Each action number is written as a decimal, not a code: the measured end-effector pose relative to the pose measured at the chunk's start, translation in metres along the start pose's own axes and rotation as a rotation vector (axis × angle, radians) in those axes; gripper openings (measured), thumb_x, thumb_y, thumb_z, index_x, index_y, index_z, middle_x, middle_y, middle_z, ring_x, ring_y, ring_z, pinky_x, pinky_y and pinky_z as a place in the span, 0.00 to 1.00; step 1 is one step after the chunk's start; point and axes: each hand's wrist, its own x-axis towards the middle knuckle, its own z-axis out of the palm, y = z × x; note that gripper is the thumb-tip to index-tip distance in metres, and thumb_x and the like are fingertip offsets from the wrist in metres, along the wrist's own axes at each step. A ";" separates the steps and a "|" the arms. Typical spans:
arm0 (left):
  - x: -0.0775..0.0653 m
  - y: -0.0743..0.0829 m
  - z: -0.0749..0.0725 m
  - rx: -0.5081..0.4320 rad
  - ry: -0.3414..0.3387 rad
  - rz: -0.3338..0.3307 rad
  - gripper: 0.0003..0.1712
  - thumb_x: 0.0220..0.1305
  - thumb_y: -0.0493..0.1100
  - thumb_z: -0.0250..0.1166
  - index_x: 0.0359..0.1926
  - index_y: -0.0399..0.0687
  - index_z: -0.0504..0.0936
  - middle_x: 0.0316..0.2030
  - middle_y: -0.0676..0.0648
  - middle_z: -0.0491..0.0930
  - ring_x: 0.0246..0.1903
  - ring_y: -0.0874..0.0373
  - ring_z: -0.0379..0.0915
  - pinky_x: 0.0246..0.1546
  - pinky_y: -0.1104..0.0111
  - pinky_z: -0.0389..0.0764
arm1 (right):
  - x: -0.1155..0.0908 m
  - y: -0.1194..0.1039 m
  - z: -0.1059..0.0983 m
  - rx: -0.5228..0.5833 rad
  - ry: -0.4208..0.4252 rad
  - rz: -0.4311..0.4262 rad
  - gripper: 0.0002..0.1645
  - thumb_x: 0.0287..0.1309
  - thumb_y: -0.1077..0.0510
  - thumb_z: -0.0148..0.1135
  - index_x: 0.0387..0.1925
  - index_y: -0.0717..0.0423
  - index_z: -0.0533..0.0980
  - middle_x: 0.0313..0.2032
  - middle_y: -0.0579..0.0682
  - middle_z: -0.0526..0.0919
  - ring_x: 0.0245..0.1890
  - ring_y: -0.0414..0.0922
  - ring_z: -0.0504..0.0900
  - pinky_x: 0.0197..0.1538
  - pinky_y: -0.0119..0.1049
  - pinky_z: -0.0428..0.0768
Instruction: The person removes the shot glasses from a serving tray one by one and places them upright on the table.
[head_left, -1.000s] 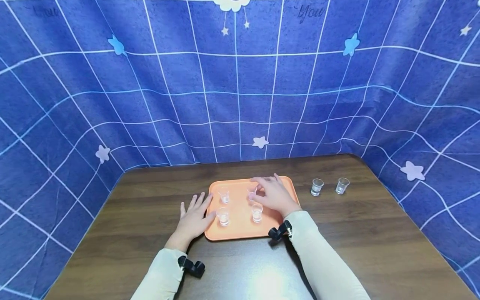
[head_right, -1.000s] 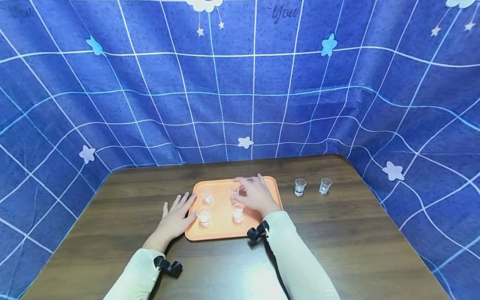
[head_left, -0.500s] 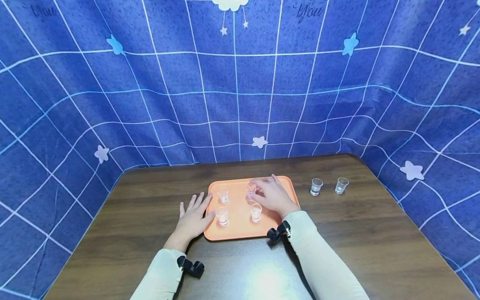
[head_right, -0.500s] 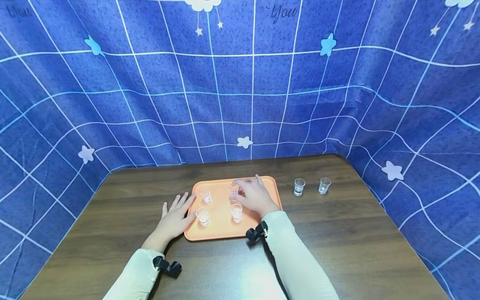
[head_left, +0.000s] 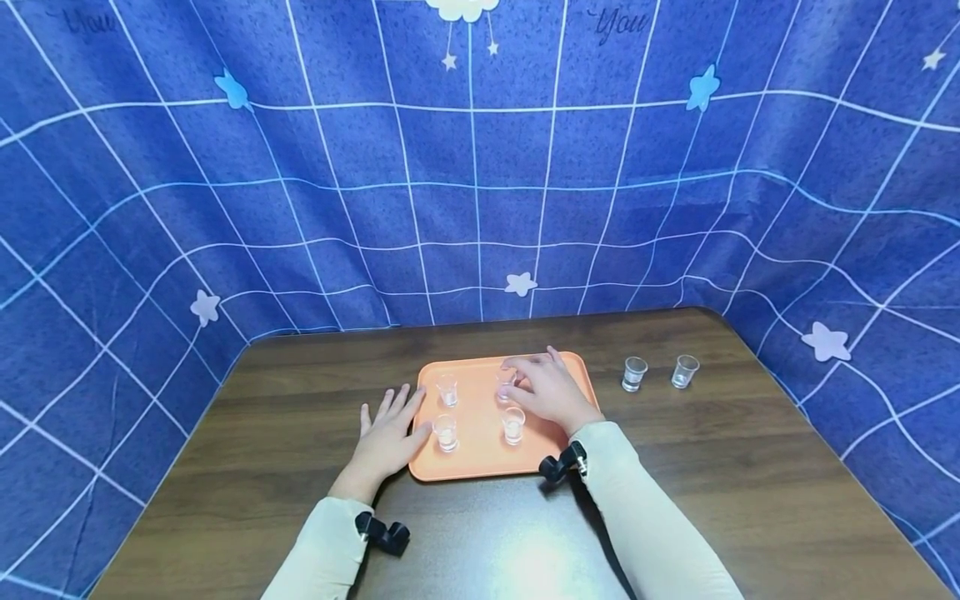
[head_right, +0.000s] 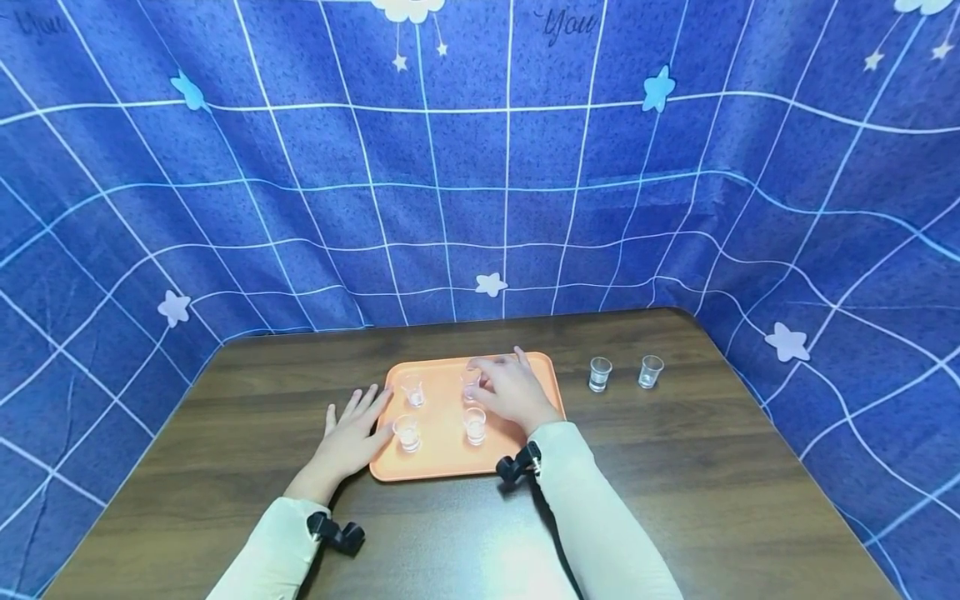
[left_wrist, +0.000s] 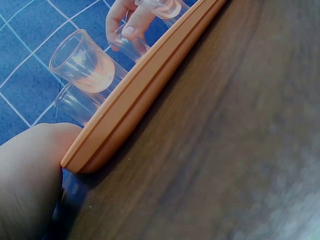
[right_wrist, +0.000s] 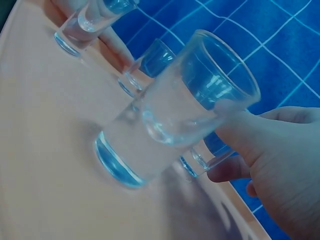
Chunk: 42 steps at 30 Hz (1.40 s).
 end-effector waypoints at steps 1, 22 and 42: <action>0.000 0.000 0.000 0.001 -0.002 -0.003 0.42 0.73 0.68 0.48 0.80 0.59 0.54 0.79 0.43 0.49 0.79 0.39 0.36 0.69 0.33 0.28 | -0.001 0.001 -0.001 0.001 0.004 0.004 0.25 0.65 0.42 0.66 0.59 0.48 0.78 0.33 0.38 0.85 0.61 0.57 0.76 0.75 0.61 0.45; 0.000 0.000 0.001 0.002 0.000 -0.009 0.41 0.73 0.68 0.48 0.80 0.60 0.55 0.79 0.43 0.49 0.79 0.40 0.37 0.70 0.33 0.28 | -0.033 0.035 -0.031 -0.051 0.071 -0.016 0.27 0.62 0.41 0.68 0.56 0.50 0.80 0.31 0.37 0.85 0.59 0.57 0.77 0.75 0.59 0.47; 0.002 -0.002 0.003 0.008 0.011 0.010 0.41 0.73 0.67 0.49 0.80 0.60 0.54 0.79 0.43 0.50 0.78 0.39 0.37 0.69 0.32 0.29 | -0.083 0.061 -0.075 -0.144 0.199 -0.110 0.25 0.54 0.44 0.74 0.48 0.54 0.83 0.38 0.48 0.88 0.50 0.56 0.82 0.70 0.64 0.57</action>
